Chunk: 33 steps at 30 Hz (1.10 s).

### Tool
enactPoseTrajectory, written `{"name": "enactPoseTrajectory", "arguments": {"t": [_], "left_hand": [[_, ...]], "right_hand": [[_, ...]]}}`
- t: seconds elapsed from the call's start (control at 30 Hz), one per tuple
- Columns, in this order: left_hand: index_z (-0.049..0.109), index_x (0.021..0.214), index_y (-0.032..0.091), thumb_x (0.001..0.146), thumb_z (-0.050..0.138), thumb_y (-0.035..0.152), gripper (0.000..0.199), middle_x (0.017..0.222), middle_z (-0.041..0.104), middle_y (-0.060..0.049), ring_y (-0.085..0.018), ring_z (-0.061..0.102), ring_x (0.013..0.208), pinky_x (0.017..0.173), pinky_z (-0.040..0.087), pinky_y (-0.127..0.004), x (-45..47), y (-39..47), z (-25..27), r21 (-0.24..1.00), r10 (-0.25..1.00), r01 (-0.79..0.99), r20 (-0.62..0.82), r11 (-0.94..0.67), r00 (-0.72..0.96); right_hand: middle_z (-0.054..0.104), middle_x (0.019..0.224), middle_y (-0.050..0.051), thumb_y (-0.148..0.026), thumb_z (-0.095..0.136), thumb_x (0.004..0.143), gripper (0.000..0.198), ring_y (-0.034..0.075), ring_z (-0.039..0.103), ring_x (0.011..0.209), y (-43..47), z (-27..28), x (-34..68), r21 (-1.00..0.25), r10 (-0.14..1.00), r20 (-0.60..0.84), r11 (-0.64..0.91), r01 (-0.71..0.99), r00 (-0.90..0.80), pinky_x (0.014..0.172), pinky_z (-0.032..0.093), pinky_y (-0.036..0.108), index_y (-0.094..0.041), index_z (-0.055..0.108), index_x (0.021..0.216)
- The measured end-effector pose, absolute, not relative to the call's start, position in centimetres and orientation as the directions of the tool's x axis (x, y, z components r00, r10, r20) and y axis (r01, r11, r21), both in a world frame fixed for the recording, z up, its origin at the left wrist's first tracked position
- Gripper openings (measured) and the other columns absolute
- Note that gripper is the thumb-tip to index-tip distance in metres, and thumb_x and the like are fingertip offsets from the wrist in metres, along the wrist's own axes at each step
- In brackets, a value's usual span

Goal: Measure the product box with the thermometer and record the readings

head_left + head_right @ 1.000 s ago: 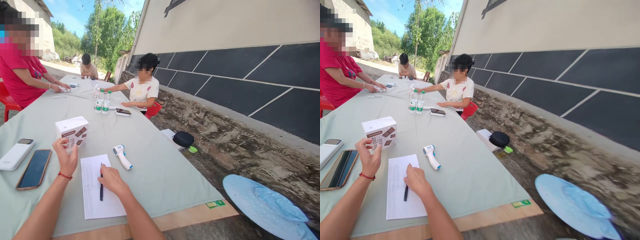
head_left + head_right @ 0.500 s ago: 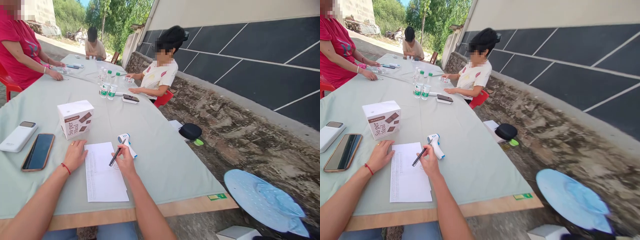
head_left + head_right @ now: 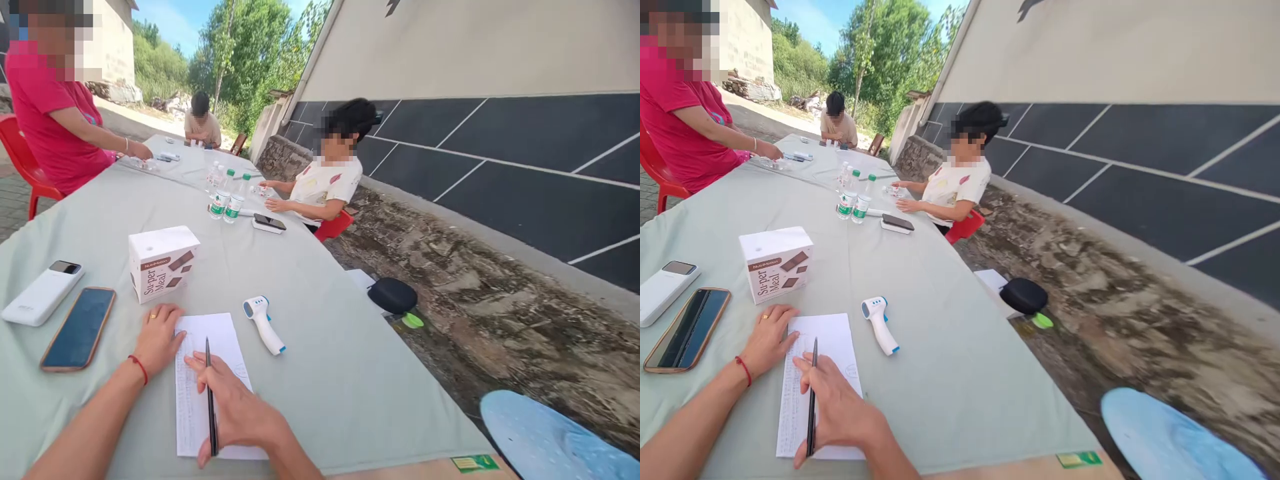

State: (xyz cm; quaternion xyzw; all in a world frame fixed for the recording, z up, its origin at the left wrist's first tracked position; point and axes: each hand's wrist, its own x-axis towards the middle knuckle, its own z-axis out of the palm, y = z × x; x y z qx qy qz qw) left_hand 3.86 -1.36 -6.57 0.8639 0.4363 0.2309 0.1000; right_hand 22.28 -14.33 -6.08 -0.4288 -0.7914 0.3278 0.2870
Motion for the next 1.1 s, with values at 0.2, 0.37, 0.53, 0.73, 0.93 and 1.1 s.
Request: {"name": "enactPoseTrajectory", "arguments": {"t": [0.2, 0.37, 0.53, 0.73, 0.93, 1.1], "left_hand": [[0.059, 0.113, 0.020, 0.083, 0.053, 0.021, 0.031, 0.117, 0.060, -0.011, -0.029, 0.051, 0.110, 0.096, 0.041, -0.049, 3.7, -1.3, -6.5, 0.369, 0.796, 0.706, 0.313, -0.604, 0.517], [0.058, 0.117, 0.021, 0.089, 0.047, 0.029, 0.030, 0.120, 0.059, -0.012, -0.029, 0.053, 0.111, 0.095, 0.043, -0.049, 3.6, -0.9, -7.0, 0.423, 0.802, 0.683, 0.362, -0.595, 0.475], [0.055, 0.122, 0.021, 0.088, 0.049, 0.036, 0.038, 0.125, 0.056, -0.014, -0.032, 0.052, 0.115, 0.094, 0.044, -0.051, 3.4, -0.5, -7.5, 0.424, 0.800, 0.682, 0.395, -0.596, 0.453], [0.057, 0.120, 0.019, 0.087, 0.049, 0.039, 0.039, 0.125, 0.056, -0.016, -0.033, 0.054, 0.113, 0.092, 0.046, -0.051, 3.2, -0.3, -7.7, 0.418, 0.789, 0.674, 0.408, -0.609, 0.460], [0.059, 0.117, 0.021, 0.086, 0.052, 0.038, 0.036, 0.120, 0.061, -0.013, -0.032, 0.055, 0.110, 0.088, 0.047, -0.048, 3.2, -0.4, -7.6, 0.433, 0.792, 0.668, 0.405, -0.606, 0.456], [0.060, 0.116, 0.022, 0.087, 0.051, 0.037, 0.034, 0.116, 0.064, -0.011, -0.031, 0.055, 0.111, 0.091, 0.045, -0.048, 3.2, -0.4, -7.3, 0.447, 0.786, 0.648, 0.393, -0.616, 0.477]], "right_hand": [[0.059, 0.124, 0.012, -0.047, 0.086, 0.050, 0.092, 0.037, 0.032, 0.140, -14.5, -6.9, 21.7, -0.705, 0.832, 0.113, 0.452, 0.547, -0.543, 0.118, 0.021, 0.053, -0.023, 0.047, 0.130], [0.061, 0.115, 0.008, -0.033, 0.082, 0.056, 0.102, 0.034, 0.036, 0.139, -13.6, -5.9, 23.2, -0.731, 0.904, 0.097, 0.349, 0.586, -0.417, 0.112, 0.033, 0.051, -0.025, 0.032, 0.144], [0.056, 0.132, 0.012, -0.026, 0.082, 0.056, 0.081, 0.032, 0.042, 0.136, -13.1, -5.7, 23.4, -0.731, 0.925, 0.110, 0.323, 0.601, -0.363, 0.113, 0.029, 0.051, -0.025, 0.046, 0.128], [0.062, 0.118, 0.011, -0.021, 0.078, 0.062, 0.077, 0.030, 0.047, 0.132, -12.6, -6.9, 22.5, -0.702, 0.935, 0.206, 0.346, 0.622, -0.287, 0.112, 0.030, 0.050, -0.023, 0.044, 0.130], [0.063, 0.109, 0.008, -0.033, 0.084, 0.059, 0.080, 0.031, 0.051, 0.127, -12.1, -7.4, 23.4, -0.734, 0.951, 0.232, 0.309, 0.604, -0.205, 0.110, 0.034, 0.050, -0.023, 0.046, 0.129], [0.064, 0.109, 0.008, -0.021, 0.059, 0.078, 0.033, 0.025, 0.059, 0.113, -11.5, -7.7, 25.1, -0.751, 0.934, 0.225, -0.016, 0.660, 0.279, 0.096, 0.047, 0.043, -0.023, 0.052, 0.110]]}}
